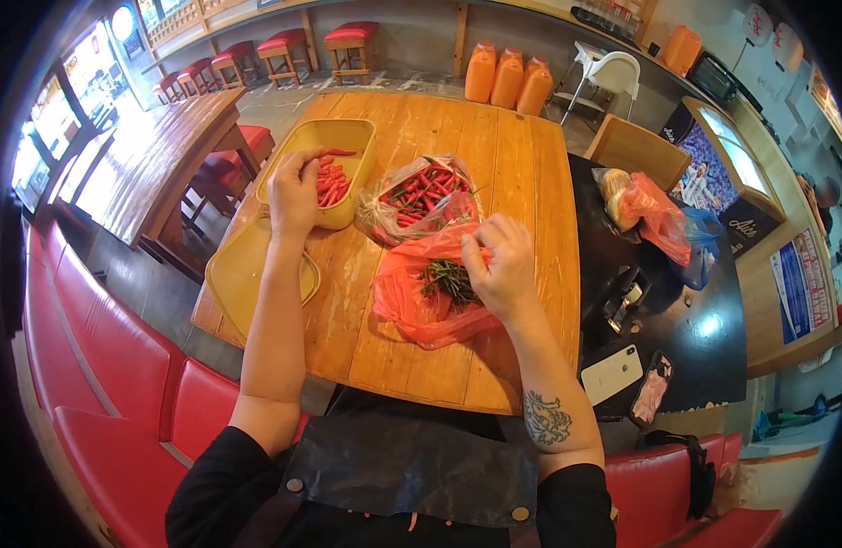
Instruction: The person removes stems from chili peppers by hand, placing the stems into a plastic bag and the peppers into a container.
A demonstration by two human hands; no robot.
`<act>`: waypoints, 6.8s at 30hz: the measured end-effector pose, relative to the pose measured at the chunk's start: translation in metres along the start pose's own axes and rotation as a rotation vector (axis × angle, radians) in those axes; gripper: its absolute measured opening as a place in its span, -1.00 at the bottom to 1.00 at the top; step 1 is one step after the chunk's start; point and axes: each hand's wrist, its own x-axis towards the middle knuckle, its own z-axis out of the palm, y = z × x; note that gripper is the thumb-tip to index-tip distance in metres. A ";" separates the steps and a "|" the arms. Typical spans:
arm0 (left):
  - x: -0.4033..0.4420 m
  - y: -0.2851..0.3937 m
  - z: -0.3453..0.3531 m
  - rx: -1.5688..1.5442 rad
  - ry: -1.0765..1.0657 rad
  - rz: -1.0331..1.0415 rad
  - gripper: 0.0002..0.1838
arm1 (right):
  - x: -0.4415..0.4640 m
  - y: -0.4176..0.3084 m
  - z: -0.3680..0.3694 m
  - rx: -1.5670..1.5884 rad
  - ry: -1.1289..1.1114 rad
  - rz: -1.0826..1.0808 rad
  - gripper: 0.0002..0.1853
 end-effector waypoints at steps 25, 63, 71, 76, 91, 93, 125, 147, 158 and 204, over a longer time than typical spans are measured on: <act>-0.056 0.012 0.076 0.239 -0.511 0.110 -0.71 | -0.005 -0.007 0.007 -0.133 -0.206 -0.072 -0.84; -0.064 0.075 0.059 -1.088 -0.721 -0.491 -0.75 | 0.000 -0.011 0.007 0.175 -0.016 0.114 -0.80; -0.066 0.067 0.054 -0.832 -0.759 -0.357 -0.84 | -0.002 -0.002 0.004 0.238 -0.002 0.149 -0.89; -0.065 0.081 0.046 -0.643 -0.722 -0.227 -0.86 | 0.000 -0.002 0.003 0.232 0.008 0.083 -0.90; -0.082 0.082 0.058 -0.399 -0.466 -0.013 -0.85 | -0.003 0.001 0.012 0.123 0.102 0.083 -0.86; -0.082 0.085 0.056 -0.347 -0.445 0.013 -0.83 | -0.004 0.000 0.013 0.104 0.106 0.094 -0.85; -0.056 0.019 0.062 0.016 -0.623 0.221 -0.76 | -0.005 0.000 0.001 -0.112 -0.386 -0.163 -0.92; -0.053 0.054 0.054 -0.336 -0.368 0.089 -0.89 | -0.001 -0.007 0.001 -0.024 -0.147 0.063 -0.82; -0.075 0.082 0.051 -0.708 -0.675 -0.123 -0.67 | -0.004 -0.003 0.004 0.328 -0.074 0.306 -0.75; -0.075 0.068 0.054 -0.228 -0.606 0.117 -0.61 | -0.007 0.021 0.005 0.713 -0.089 0.572 -0.89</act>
